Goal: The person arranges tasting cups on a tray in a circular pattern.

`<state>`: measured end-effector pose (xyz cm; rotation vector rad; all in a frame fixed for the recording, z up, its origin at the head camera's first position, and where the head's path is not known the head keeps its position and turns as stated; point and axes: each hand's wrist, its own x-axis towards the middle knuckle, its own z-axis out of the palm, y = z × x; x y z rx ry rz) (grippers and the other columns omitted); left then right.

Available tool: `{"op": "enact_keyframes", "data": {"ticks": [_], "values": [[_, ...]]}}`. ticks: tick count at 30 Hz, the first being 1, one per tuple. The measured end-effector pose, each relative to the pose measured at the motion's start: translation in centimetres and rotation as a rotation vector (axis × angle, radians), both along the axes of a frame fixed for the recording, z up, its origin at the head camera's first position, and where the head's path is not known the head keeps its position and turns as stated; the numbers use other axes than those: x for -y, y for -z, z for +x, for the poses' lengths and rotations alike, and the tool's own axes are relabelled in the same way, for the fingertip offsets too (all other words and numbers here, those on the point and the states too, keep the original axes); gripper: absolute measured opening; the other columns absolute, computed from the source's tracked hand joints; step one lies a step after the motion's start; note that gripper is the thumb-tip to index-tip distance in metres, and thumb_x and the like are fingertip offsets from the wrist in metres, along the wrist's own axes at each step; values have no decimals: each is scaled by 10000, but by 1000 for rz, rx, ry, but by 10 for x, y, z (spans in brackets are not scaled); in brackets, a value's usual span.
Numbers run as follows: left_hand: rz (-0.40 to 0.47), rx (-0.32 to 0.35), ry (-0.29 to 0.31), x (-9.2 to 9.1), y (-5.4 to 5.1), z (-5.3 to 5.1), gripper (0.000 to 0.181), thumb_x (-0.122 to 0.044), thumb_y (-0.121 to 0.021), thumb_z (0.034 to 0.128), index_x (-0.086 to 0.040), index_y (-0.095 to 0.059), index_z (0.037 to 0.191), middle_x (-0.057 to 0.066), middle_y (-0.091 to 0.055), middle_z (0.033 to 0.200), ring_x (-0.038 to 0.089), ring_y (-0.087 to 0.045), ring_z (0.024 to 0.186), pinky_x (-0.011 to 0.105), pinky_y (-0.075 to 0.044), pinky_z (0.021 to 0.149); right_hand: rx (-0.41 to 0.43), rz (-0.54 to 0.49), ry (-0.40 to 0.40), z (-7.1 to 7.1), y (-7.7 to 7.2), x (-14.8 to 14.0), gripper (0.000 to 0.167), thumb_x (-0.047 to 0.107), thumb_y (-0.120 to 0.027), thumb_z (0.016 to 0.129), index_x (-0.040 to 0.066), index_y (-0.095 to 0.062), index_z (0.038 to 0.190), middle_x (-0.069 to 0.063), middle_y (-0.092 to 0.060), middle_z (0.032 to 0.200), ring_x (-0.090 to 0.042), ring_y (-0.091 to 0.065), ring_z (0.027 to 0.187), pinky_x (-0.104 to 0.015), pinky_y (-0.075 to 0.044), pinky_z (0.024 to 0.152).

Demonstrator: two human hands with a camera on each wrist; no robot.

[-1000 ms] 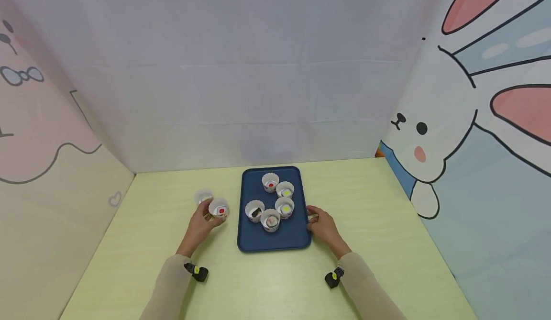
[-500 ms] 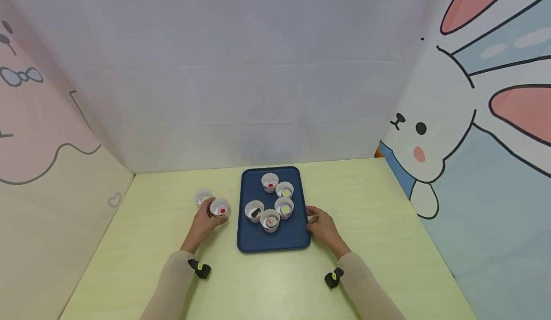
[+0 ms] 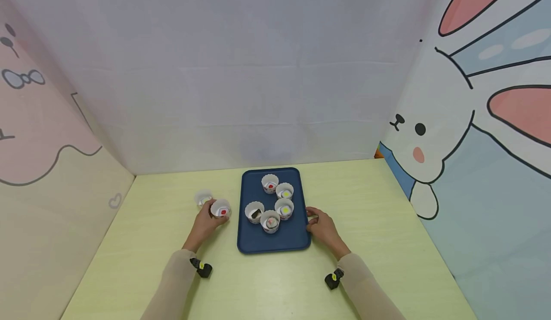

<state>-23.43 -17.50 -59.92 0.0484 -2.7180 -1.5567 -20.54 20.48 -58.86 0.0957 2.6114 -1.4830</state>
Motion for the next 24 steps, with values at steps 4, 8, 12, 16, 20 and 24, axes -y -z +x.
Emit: {"op": "enact_keyframes", "data": {"ticks": [4,8,12,16,20,24], "values": [[-23,1,-5,0,1,0,647,-139,-786,792,-6,-476,1344,195,-610,1217,284,-570,1003,407,-450,872,2,4,2,0,1,0,627,-57,-627,759,35,-545,1375,-168,-628,1226,-164,-601,867,-267,-458,633],[-20,-5,-5,0,2,0,594,-141,-782,797,-27,-507,1311,165,-629,1158,238,-553,914,334,-426,790,8,-1,4,0,1,0,628,-56,-626,758,40,-547,1374,-162,-626,1223,-158,-597,862,-267,-455,628],[-22,-15,-3,0,2,1,582,-147,-778,801,-34,-514,1307,161,-635,1151,221,-549,896,317,-421,774,2,-1,6,0,1,0,629,-59,-623,752,37,-552,1369,-167,-629,1217,-155,-594,848,-266,-454,624],[-32,-13,-4,0,1,2,588,-156,-778,804,-37,-513,1315,166,-636,1173,226,-558,915,323,-429,787,-3,6,3,0,1,0,630,-60,-617,749,35,-551,1369,-172,-631,1216,-149,-588,834,-263,-452,620],[-31,-8,-2,0,0,3,585,-156,-777,809,-38,-511,1317,165,-636,1174,218,-553,908,313,-425,773,-2,7,4,0,2,1,632,-62,-617,749,37,-551,1369,-172,-634,1218,-146,-585,831,-263,-450,621],[-44,-19,-1,1,-1,4,575,-154,-773,811,-36,-512,1310,166,-640,1150,211,-544,880,298,-417,742,-5,11,-2,0,2,1,629,-68,-621,753,29,-547,1370,-179,-632,1218,-151,-586,836,-263,-450,623]]}}
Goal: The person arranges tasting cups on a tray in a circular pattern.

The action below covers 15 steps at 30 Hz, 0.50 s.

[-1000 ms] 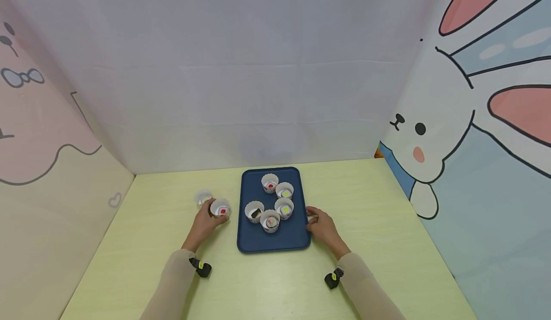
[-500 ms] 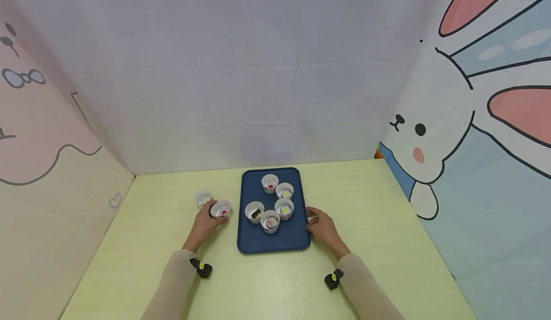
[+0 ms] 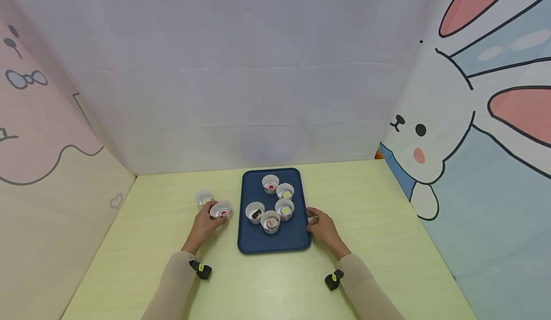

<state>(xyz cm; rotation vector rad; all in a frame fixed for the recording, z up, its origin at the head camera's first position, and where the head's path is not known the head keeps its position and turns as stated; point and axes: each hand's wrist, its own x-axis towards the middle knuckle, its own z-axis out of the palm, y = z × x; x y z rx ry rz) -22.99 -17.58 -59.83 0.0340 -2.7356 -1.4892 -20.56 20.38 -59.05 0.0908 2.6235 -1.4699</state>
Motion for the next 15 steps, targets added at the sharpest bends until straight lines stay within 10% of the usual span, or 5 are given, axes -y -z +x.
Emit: {"op": "enact_keyframes", "data": {"ticks": [15], "values": [[26,-32,-5,-4,-19,3,573,-183,-764,808,-65,-516,1311,169,-631,1205,275,-600,1015,359,-493,801,-9,1,3,1,-3,1,630,-66,-615,756,19,-541,1376,-182,-631,1225,-140,-585,830,-248,-447,623]]}}
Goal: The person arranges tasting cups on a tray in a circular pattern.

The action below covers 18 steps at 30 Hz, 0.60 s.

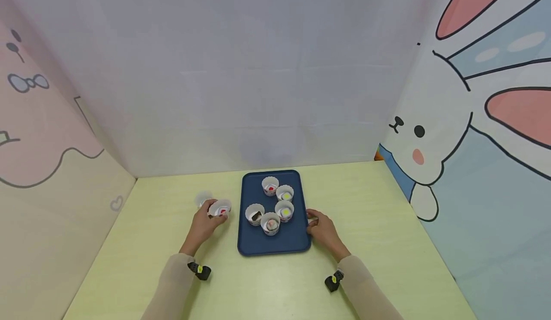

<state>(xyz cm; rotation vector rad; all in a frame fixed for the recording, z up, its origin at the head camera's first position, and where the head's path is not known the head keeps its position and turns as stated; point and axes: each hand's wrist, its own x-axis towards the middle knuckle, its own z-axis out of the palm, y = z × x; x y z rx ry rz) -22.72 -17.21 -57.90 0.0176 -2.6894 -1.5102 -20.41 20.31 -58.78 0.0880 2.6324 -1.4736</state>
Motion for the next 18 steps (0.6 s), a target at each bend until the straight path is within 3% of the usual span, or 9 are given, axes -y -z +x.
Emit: {"op": "enact_keyframes", "data": {"ticks": [18], "values": [[-39,-48,32,-7,-25,-2,595,-201,-760,821,-48,-502,1335,173,-621,1258,305,-599,1093,488,-488,928,-1,-9,2,2,0,0,625,-74,-623,758,11,-539,1372,-189,-627,1222,-151,-585,834,-250,-447,608]]}}
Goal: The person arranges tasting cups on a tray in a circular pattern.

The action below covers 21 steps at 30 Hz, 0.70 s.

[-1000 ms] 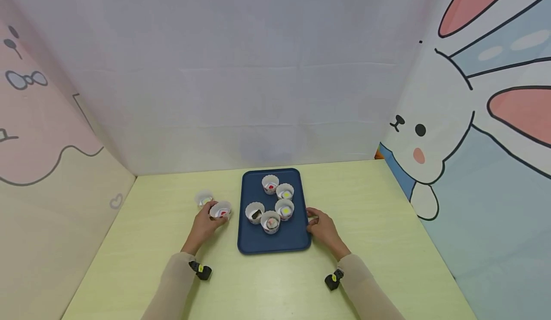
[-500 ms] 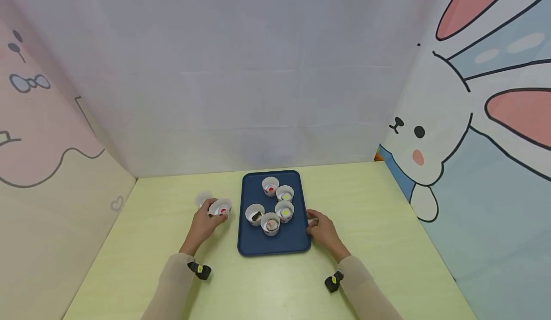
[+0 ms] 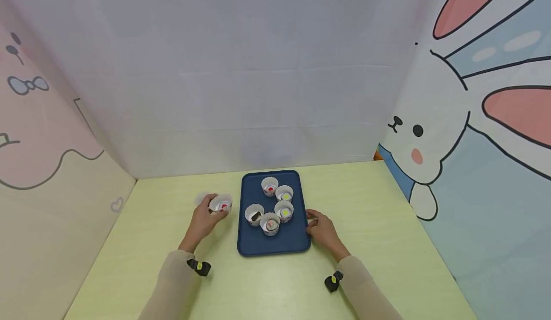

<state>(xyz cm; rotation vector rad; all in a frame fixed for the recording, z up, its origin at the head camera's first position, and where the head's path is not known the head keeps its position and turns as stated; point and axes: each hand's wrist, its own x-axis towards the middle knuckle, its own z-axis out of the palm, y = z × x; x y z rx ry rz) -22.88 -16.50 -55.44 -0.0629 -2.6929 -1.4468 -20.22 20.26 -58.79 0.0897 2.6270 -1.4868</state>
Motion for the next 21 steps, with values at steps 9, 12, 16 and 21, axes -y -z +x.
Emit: {"op": "enact_keyframes", "data": {"ticks": [9,12,16,21], "values": [[11,6,27,-9,-14,-9,588,-227,-754,832,-93,-505,1347,142,-620,1268,289,-606,1107,474,-503,920,5,3,9,-1,0,-1,622,-72,-619,761,22,-544,1371,-176,-629,1225,-160,-587,842,-258,-452,626],[6,4,39,-13,-16,-13,597,-245,-752,835,-99,-498,1355,131,-617,1277,276,-604,1102,464,-505,921,0,9,7,-1,0,-1,618,-73,-623,762,18,-546,1368,-180,-632,1219,-162,-591,840,-252,-451,624],[3,-13,50,-18,-15,-20,597,-238,-751,832,-84,-502,1353,135,-618,1274,270,-596,1086,455,-497,918,1,10,4,-1,1,0,613,-77,-628,764,13,-547,1365,-189,-632,1220,-156,-596,843,-241,-450,622],[15,-10,60,-23,-10,-26,584,-206,-755,829,-70,-508,1340,144,-628,1246,277,-599,1070,448,-500,898,3,1,2,0,-1,1,608,-87,-624,763,6,-550,1359,-198,-629,1225,-170,-596,850,-252,-449,624]]}}
